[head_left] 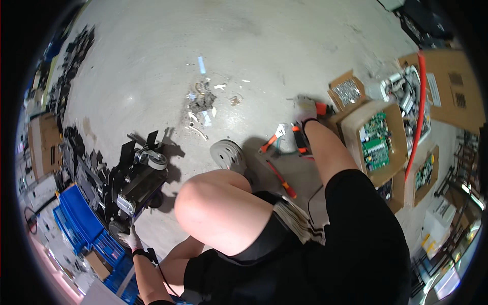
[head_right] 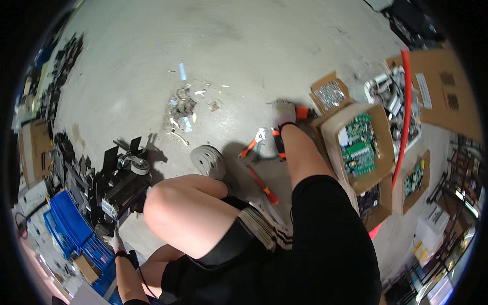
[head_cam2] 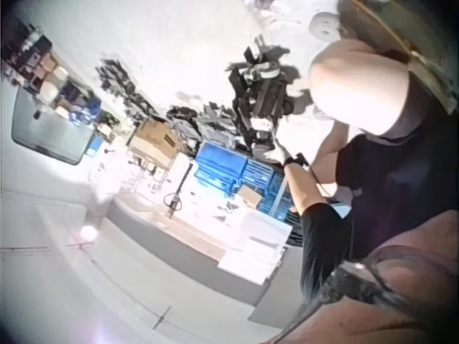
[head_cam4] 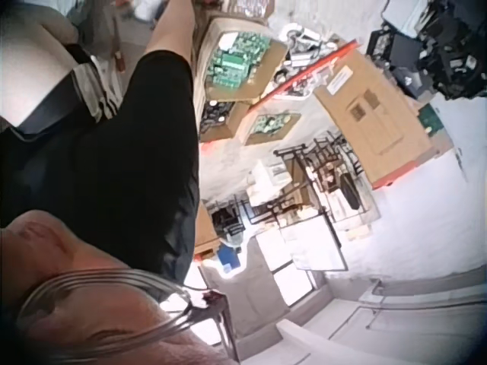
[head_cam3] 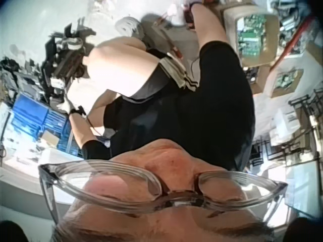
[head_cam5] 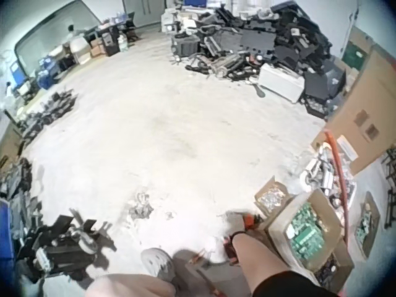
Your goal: Assembling or repairing a mechanical assembly by securing components with a screwdriver.
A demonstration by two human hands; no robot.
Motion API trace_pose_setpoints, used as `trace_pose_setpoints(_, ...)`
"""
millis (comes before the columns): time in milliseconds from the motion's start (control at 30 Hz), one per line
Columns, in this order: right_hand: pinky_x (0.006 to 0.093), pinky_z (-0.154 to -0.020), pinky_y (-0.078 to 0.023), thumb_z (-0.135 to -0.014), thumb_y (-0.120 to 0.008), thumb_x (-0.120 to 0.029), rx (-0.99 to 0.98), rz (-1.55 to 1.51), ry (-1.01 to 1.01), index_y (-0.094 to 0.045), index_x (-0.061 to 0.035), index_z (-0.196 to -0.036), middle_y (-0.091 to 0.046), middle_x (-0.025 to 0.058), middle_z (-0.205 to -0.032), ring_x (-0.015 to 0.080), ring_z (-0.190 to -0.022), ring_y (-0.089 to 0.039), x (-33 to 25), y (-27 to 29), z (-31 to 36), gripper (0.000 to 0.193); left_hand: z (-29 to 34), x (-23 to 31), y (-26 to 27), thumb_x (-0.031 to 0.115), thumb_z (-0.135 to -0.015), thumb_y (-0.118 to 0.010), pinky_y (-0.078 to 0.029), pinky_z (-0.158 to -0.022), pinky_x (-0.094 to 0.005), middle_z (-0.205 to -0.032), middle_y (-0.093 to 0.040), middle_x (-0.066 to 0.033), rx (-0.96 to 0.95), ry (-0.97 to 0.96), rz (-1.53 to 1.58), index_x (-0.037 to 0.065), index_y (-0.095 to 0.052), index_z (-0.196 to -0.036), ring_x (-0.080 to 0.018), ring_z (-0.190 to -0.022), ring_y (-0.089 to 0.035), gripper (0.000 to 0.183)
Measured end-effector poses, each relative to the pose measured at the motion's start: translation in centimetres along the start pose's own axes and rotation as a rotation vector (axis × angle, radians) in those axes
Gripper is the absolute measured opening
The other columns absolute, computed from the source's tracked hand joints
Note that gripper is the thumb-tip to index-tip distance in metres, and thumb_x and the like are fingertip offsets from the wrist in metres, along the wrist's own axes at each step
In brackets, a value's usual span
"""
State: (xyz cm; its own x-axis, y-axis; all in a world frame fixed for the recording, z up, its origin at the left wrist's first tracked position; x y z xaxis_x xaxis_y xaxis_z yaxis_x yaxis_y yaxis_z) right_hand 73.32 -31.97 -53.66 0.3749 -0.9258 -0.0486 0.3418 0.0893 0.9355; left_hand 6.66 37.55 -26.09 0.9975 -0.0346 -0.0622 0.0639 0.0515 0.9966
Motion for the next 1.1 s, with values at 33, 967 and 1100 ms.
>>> trace_pose_setpoints(33, 0.0429, -0.088, -0.05, -0.078, -0.064, -0.016, 0.014, 0.122, 0.124, -0.067, -0.0125, -0.104, -0.066, 0.0104, -0.112, 0.0275, -0.108, -0.063, -0.9, 0.0, -0.8, 0.026, 0.4, 0.1, 0.5, 0.049, -0.078, -0.077, -0.014, -0.122, -0.0457, -0.162, -0.004, -0.0268, 0.029, -0.029, -0.062, -0.001, -0.005, -0.156, -0.0397, -0.15, -0.008, 0.118)
trace_pose_setpoints(967, 0.026, -0.048, -0.038, -0.102, -0.048, -0.022, 0.006, -1.374, 0.148, -0.054, -0.0054, -0.11, -0.053, 0.0008, -0.078, 0.0093, -0.056, -0.045, -11.2, 18.5, -6.0, 0.02, 10.4, 11.3, 10.0, 0.046, -0.087, -0.061, -0.016, -0.12, -0.0501, -0.158, -0.026, -0.025, 0.183, -0.064, 0.246, -0.001, -0.032, -0.15, -0.0402, -0.147, -0.024, 0.084)
trace_pose_setpoints(1100, 0.0233, -0.052, -0.037, -0.102, -0.054, -0.021, -0.041, -1.014, 0.617, -0.047, 0.0005, -0.138, -0.049, -0.0008, -0.078, 0.0072, -0.06, -0.044, -19.0, 31.9, -0.5, 0.043, 16.5, 18.0, 13.5, 0.035, -0.091, -0.062, -0.043, -0.105, -0.0377, -0.13, -0.058, -0.0247, -0.087, -0.492, 0.826, -0.001, -0.055, -0.132, -0.0354, -0.124, -0.055, 0.055)
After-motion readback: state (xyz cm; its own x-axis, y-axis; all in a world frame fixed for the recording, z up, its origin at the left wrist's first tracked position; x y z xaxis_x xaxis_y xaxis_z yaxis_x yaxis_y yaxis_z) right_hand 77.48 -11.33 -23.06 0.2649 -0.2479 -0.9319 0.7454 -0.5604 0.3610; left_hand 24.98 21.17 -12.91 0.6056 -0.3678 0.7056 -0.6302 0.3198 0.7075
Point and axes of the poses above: each hand's wrist, its own z-axis away from the middle knuckle, its own y-axis out of the back of the hand, x = y × z, the point moved 6 cm from there along -z, towards the middle knuckle
